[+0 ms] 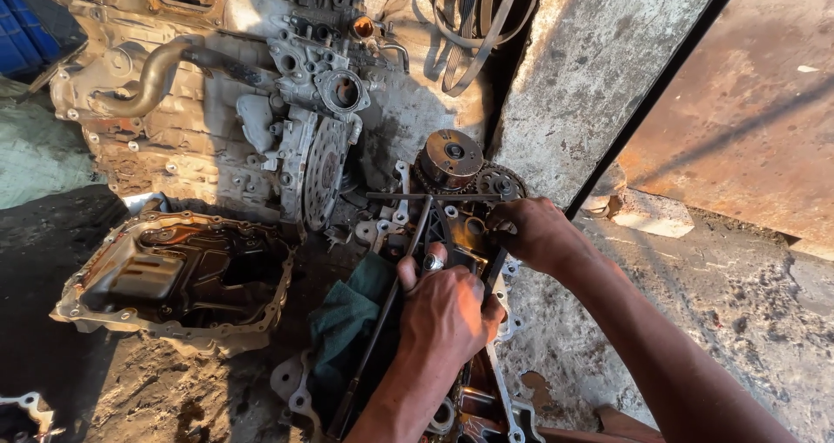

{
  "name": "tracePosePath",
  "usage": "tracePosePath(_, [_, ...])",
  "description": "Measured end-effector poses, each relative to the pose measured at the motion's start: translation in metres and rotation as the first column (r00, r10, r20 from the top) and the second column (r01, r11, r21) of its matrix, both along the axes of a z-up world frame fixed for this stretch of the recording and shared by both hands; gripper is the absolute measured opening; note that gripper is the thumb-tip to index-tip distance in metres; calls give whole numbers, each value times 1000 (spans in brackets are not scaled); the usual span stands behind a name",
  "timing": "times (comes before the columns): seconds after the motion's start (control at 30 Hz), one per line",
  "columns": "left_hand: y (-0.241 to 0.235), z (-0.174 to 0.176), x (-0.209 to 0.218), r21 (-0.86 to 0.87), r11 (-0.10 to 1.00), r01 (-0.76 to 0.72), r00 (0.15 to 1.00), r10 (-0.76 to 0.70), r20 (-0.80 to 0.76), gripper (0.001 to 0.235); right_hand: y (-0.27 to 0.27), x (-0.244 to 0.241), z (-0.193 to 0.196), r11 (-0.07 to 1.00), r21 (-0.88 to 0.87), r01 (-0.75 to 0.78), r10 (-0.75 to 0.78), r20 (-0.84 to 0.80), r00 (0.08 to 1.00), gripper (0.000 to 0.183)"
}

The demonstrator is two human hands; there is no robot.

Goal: The person uses a T-handle wrench to tighten bolts on a disassembled engine block resting on the ground. They manipulate the timing chain and gears, occasionally using a green cloth to wipe components. The person also handles a metal tray containing various tools and small engine parts.

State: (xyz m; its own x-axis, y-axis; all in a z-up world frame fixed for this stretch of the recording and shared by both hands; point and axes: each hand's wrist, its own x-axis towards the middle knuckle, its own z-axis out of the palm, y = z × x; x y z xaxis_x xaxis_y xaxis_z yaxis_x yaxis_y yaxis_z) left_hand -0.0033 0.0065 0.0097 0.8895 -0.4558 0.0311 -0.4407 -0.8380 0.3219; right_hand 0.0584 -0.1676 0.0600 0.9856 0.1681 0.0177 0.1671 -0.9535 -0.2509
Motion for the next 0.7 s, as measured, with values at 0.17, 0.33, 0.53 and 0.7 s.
tracePosePath(0.17, [-1,-1,0,-27,1000,-1,1000,2,26,45,-2,1,-3,998,-32,54,-55,-24,998,24])
tracePosePath(0.33, [-1,0,1,15,1000,5,1000,-5,12,47,-11,7,-16,995,-98,7,-3,40,999,24])
tracePosePath(0.53, [-1,0,1,-9,1000,1,1000,-1,11,47,-15,8,-28,972,-224,-75,122,203,972,25])
tracePosePath(0.7, [-2,-2,2,8,1000,5,999,-5,31,46,-19,7,-22,948,-300,-106,174,208,962,29])
